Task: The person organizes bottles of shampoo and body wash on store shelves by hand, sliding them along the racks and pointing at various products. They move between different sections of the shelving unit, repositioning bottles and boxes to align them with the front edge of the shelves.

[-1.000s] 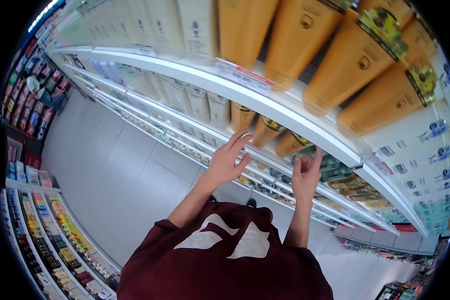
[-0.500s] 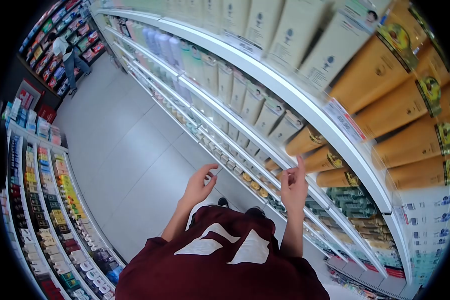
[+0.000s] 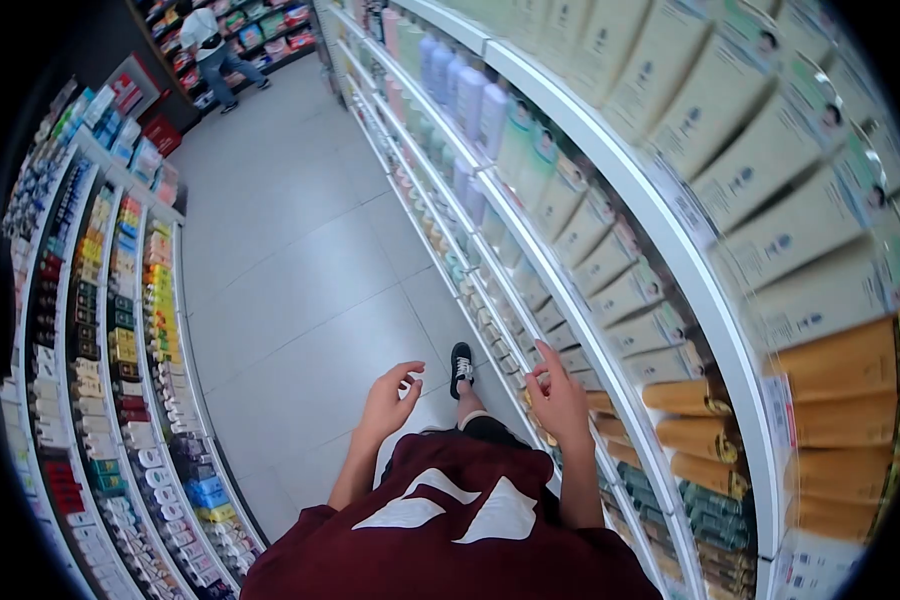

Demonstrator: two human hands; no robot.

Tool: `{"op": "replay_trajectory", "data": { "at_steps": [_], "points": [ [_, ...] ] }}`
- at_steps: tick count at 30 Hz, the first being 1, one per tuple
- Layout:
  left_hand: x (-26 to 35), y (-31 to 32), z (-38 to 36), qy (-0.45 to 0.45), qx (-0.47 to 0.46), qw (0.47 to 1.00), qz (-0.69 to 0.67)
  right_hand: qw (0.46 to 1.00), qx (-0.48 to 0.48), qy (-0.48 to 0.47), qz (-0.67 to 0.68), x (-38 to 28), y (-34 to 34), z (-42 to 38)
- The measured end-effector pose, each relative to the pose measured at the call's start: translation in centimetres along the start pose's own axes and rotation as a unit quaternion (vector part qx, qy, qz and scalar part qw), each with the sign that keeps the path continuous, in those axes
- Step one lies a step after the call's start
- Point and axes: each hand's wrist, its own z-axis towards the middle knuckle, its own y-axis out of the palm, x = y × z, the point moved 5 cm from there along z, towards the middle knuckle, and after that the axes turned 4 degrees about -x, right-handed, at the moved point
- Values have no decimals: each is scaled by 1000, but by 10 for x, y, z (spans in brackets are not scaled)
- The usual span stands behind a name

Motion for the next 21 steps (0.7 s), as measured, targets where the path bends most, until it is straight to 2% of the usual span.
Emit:
{"op": "replay_trajectory", "data": {
  "at_steps": [6,8,15,18,20,21],
  "points": [
    [-22,-32,29,-56,23,998,26,998,-48,-44,21,-17,30,77],
    [-19,-45,48,-63,29,997,43,996,-57,-60,-20,-23,34,104],
    [-18,-77,136,-34,49,996,71,996,-50,-64,18,-36,41,190],
    [-13,-89,164,-30,58,997,33,995,-56,-73,28,-38,53,227],
    [-21,-99,174,-16,100,993,57,995,-61,-77,24,-50,56,247],
    [-22,-103,176,-40,102,992,67,993,-64,-89,32,-55,59,257]
  ]
}}
